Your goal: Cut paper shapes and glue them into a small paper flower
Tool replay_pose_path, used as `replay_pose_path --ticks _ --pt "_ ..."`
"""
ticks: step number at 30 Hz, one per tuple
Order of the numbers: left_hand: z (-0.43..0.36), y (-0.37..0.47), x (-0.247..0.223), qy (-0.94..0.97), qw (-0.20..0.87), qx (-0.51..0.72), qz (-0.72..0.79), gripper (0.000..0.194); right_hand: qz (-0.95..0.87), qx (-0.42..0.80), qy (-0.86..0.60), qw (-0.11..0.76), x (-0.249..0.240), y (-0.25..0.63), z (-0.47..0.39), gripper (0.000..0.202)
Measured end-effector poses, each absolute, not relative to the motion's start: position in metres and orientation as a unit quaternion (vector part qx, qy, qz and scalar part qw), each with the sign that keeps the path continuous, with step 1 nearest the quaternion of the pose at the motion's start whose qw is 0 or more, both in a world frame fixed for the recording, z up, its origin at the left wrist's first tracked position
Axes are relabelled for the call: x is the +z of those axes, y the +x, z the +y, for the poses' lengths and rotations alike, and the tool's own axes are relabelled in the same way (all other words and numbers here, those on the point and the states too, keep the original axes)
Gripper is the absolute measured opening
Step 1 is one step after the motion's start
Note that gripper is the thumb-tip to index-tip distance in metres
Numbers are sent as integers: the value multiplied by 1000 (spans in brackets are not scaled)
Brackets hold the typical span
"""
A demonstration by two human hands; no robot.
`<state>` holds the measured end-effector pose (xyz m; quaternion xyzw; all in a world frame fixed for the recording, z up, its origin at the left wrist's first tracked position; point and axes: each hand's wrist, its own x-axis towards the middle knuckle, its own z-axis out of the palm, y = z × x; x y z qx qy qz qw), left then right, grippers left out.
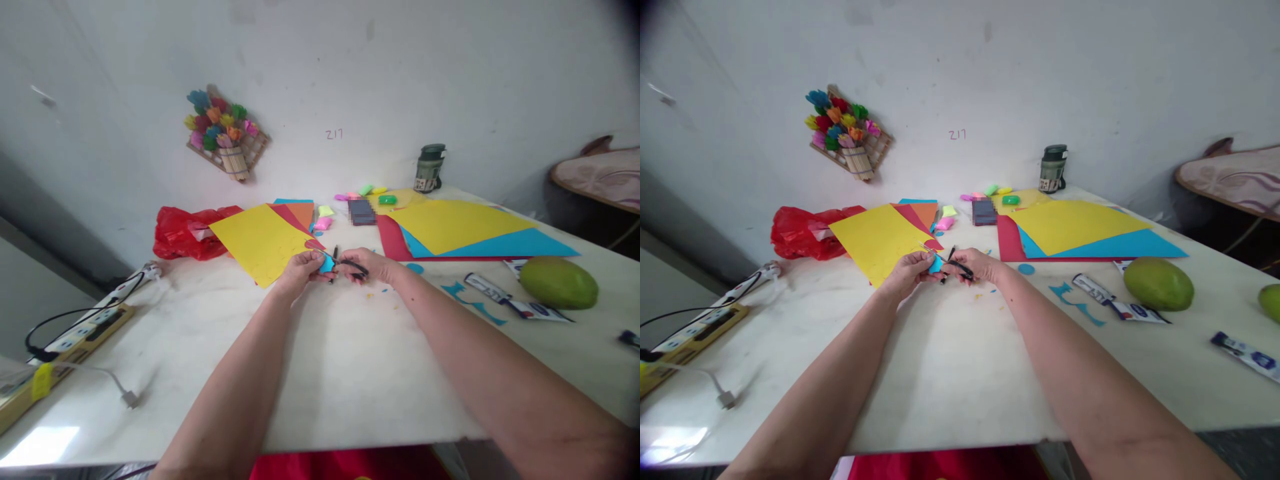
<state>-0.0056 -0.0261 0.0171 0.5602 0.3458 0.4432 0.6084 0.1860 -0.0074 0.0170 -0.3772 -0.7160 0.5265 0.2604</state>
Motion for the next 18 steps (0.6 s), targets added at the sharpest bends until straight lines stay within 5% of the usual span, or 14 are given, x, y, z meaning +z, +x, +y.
replay_pose_path --ticks 18 --pt "-26 -5 16 554 614 450 337 26 -722 522 -376 256 14 185 -4 31"
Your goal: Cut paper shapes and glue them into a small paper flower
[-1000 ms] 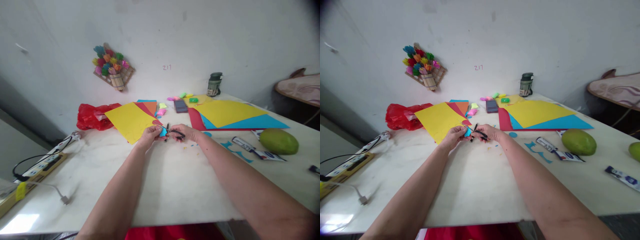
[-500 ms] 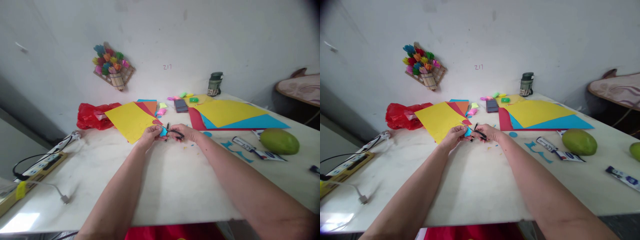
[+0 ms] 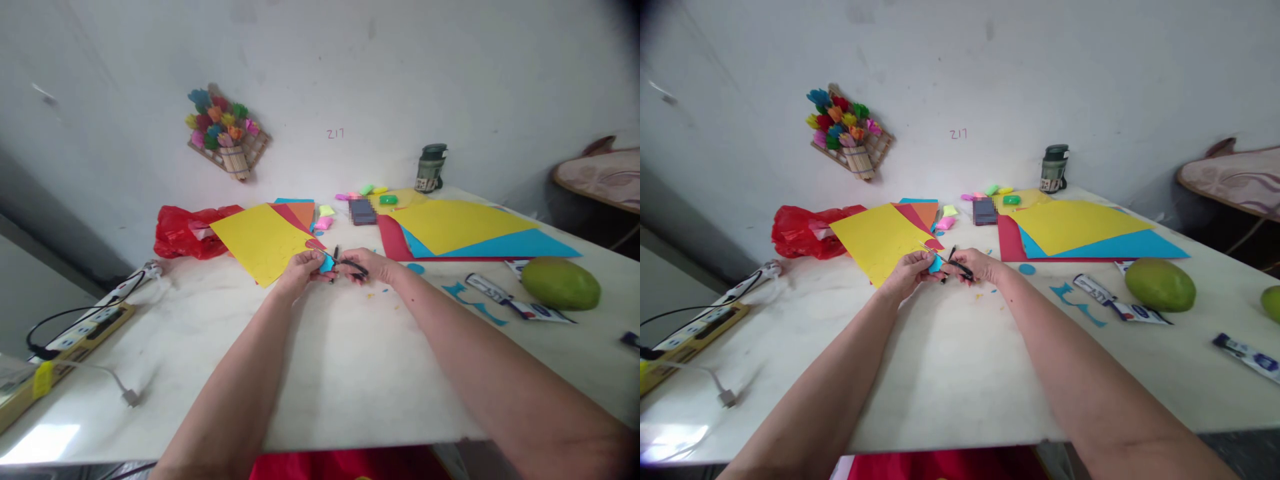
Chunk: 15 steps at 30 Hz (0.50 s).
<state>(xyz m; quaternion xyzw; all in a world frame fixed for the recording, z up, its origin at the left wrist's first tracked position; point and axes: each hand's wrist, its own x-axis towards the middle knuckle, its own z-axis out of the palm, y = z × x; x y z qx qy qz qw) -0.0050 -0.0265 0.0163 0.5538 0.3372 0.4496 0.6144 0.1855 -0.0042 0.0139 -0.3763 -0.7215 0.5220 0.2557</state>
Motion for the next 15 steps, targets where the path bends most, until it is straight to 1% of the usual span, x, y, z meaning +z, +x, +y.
replay_pose_path --ticks 15 --pt "-27 -5 17 541 612 461 348 27 -712 520 -386 270 16 182 -8 30"
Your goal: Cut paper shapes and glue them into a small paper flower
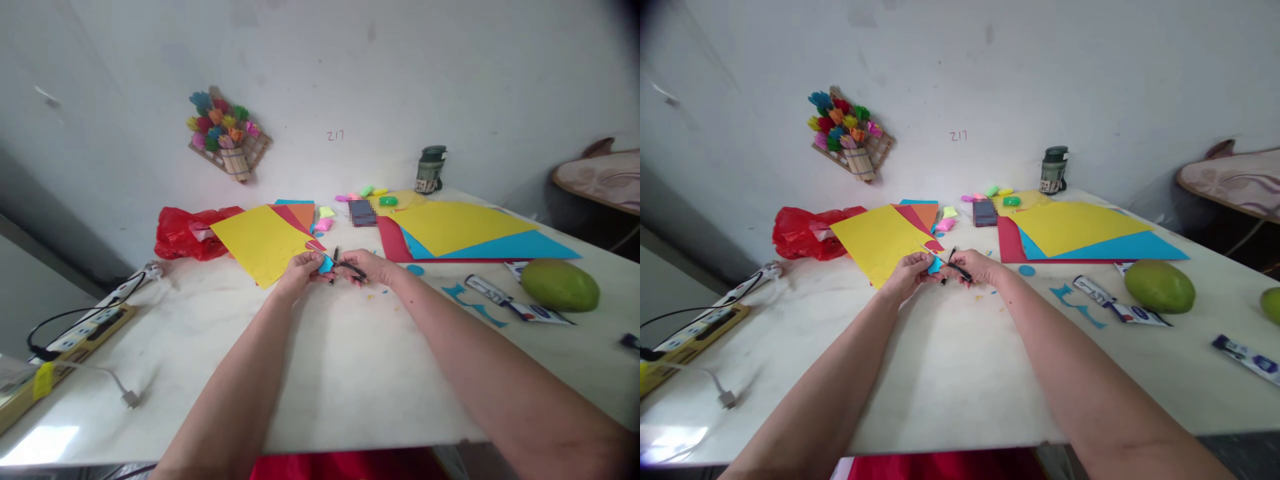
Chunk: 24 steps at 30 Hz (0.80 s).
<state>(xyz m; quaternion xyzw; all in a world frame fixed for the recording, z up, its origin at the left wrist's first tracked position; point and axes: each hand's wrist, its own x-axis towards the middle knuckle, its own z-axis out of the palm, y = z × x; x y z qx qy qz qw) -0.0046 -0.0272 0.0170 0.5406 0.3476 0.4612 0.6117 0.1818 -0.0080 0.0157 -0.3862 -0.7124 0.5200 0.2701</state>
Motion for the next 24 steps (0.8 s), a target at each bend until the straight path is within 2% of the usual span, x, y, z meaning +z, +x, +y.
replay_pose_path --ticks 24 --pt "-28 -4 18 537 606 469 353 28 -715 519 -383 269 20 183 -12 30"
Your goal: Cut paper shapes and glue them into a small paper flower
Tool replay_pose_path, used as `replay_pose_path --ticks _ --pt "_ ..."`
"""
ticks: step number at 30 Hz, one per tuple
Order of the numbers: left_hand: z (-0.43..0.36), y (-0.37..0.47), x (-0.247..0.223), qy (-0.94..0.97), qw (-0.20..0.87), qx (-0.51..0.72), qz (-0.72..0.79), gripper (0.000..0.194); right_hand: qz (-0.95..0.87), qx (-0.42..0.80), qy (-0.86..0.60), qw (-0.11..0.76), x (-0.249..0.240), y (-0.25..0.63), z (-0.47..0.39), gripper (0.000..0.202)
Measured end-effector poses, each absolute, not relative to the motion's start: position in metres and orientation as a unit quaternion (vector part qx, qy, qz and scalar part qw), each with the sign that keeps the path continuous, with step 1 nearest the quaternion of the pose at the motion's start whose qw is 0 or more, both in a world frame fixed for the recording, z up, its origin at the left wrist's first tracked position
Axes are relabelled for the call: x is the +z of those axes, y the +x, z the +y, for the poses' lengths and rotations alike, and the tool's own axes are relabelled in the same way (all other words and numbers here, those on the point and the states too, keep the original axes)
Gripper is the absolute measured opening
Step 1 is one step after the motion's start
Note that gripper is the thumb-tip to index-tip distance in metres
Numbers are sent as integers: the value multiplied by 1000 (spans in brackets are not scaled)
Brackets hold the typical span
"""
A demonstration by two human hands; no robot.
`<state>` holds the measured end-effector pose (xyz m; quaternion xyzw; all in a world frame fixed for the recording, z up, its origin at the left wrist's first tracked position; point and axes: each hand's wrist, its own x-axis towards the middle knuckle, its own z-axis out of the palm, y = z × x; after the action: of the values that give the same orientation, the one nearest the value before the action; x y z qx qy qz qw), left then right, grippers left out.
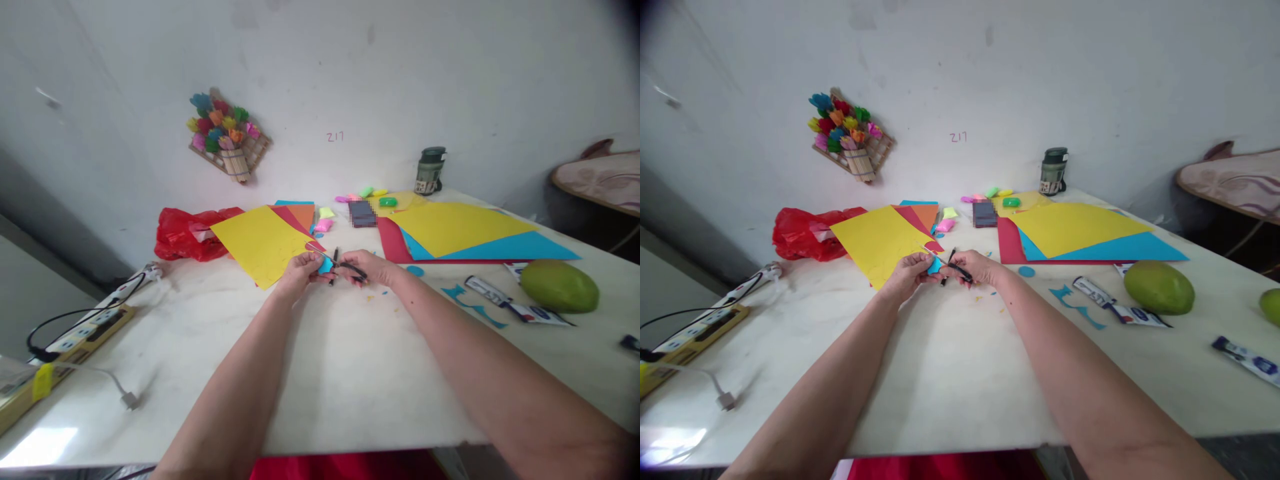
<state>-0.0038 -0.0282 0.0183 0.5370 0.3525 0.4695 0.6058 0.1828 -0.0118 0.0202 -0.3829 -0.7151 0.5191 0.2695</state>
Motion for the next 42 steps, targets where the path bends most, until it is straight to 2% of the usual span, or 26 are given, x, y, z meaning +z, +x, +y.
replay_pose_path --ticks 7,18,26,30,34,42 --pt "-26 -3 17 554 593 463 355 31 -702 528 -389 278 18 186 -8 30" --pt "-24 -1 13 574 585 431 378 32 -631 575 -324 409 27 186 -11 38" --pt "-27 2 13 578 579 412 402 32 -626 573 -343 403 22 173 -10 34" --pt "-28 2 15 560 614 414 372 37 -616 563 -354 423 24 170 -11 31" --pt "-29 0 16 544 651 394 355 28 -600 556 -362 447 25 170 -11 31" --pt "-27 -1 14 524 627 450 359 23 -596 548 -369 457 24 168 -11 33"
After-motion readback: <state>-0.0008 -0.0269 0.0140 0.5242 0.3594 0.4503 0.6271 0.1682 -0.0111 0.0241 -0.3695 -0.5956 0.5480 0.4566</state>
